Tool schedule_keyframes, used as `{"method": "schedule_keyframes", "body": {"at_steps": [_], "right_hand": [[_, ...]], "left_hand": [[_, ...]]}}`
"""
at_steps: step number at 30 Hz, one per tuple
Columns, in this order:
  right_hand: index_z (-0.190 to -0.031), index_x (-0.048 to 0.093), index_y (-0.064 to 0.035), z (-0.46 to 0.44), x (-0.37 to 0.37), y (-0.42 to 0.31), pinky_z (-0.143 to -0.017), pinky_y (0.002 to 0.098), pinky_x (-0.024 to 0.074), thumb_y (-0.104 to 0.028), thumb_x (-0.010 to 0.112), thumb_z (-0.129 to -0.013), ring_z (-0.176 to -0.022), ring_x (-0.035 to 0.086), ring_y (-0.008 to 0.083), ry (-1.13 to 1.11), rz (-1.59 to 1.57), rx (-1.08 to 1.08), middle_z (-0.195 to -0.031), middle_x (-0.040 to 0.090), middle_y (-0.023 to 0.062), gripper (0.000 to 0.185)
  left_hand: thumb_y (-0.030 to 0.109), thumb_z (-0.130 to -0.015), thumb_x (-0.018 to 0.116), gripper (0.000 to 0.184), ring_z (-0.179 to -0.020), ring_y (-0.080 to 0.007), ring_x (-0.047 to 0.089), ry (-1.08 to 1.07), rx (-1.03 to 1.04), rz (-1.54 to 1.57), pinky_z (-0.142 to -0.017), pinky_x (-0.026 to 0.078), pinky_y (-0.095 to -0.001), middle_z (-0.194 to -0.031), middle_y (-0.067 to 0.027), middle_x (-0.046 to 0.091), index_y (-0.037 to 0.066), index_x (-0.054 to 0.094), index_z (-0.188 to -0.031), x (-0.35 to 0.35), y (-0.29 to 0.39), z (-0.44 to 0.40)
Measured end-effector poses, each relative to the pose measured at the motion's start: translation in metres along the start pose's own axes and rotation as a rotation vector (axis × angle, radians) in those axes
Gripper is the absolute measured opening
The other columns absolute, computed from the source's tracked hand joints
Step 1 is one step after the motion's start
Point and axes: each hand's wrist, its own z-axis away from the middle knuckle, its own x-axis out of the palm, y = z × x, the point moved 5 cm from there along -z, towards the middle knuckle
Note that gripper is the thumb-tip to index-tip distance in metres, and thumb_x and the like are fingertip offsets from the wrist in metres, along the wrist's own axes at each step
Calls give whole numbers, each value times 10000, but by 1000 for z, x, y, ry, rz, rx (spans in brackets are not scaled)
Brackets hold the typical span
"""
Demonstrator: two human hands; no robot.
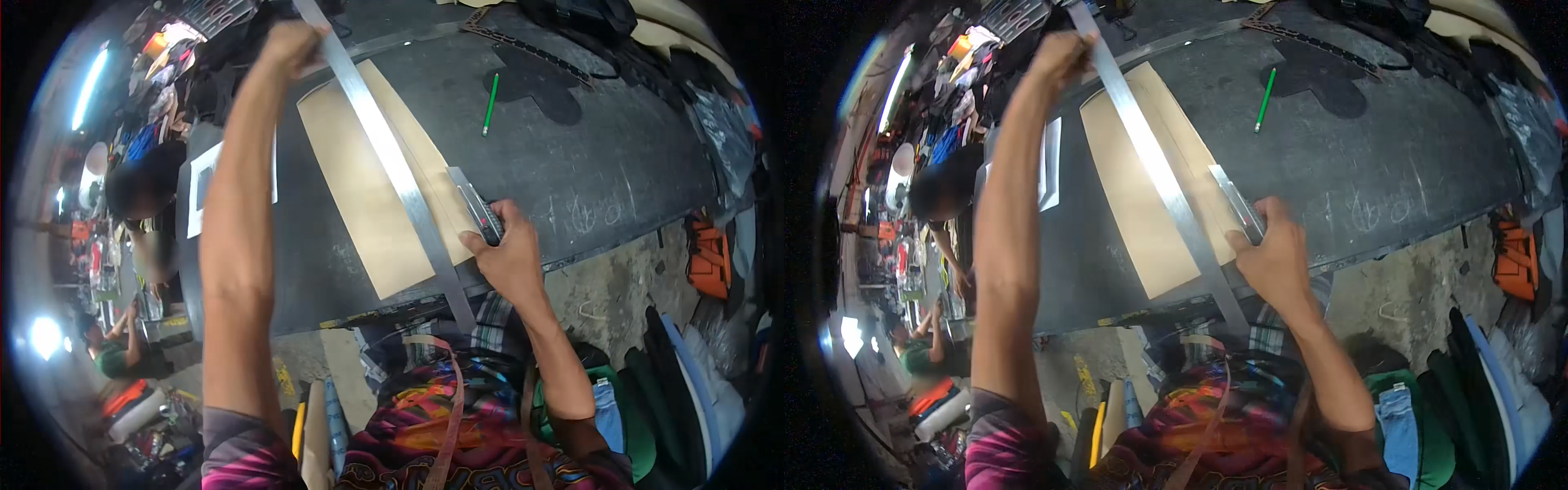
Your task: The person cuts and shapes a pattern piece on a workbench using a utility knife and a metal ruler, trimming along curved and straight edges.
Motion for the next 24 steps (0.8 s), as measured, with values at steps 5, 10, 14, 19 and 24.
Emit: {"method": "schedule_keyframes", "body": {"at_steps": [5, 10, 14, 19, 24], "right_hand": [[-1254, 652, 19, 4, -6, -15, -934, 559, 531, -235, 819, -954, -1043, 703, 534, -159, -3, 24, -1070, 742, 304, 427], [-1312, 607, 16, 18, -25, -24, -932, 595, 502, -225, 610, -1123, -1098, 672, 524, -41, 124, -201, -1241, 671, 310, 306], [-1410, 578, 36, 16, -20, -24, -973, 571, 520, -165, 530, -1156, -1155, 661, 543, -171, -39, -34, -1315, 646, 333, 327], [-1570, 494, 78, 8, -21, -45, -1062, 541, 546, -118, 526, -1148, -1247, 678, 541, -48, 135, -418, -1398, 649, 367, 467], [-1642, 450, 34, 2, -15, -60, -1116, 544, 525, -114, 509, -1152, -1345, 648, 531, -73, 71, -380, -1483, 619, 377, 516]], "left_hand": [[294, -1050, 782, 418, -943, -308, 777, -74, -134, -109, -799, 650, -442, -1139, -203, 774, -75, 736, -1241, 39, -77, 38], [570, -927, 848, 923, -1532, -475, 491, -116, 72, -707, -1265, 413, -536, -1605, -337, 527, -7, 557, -1586, 52, -60, 133], [727, -684, 954, 1344, -1654, -488, 295, -362, 162, -724, -1377, 261, -550, -1774, -287, 324, 51, 413, -1712, 73, -73, 178], [823, -597, 936, 1479, -1698, -467, 170, -341, 192, -934, -1392, 152, -611, -1820, -258, 237, 81, 363, -1741, 85, -85, 183], [869, -597, 898, 1534, -1718, -425, 98, -363, 149, -975, -1400, 67, -614, -1846, -221, 180, 96, 282, -1769, 91, -82, 183]]}}
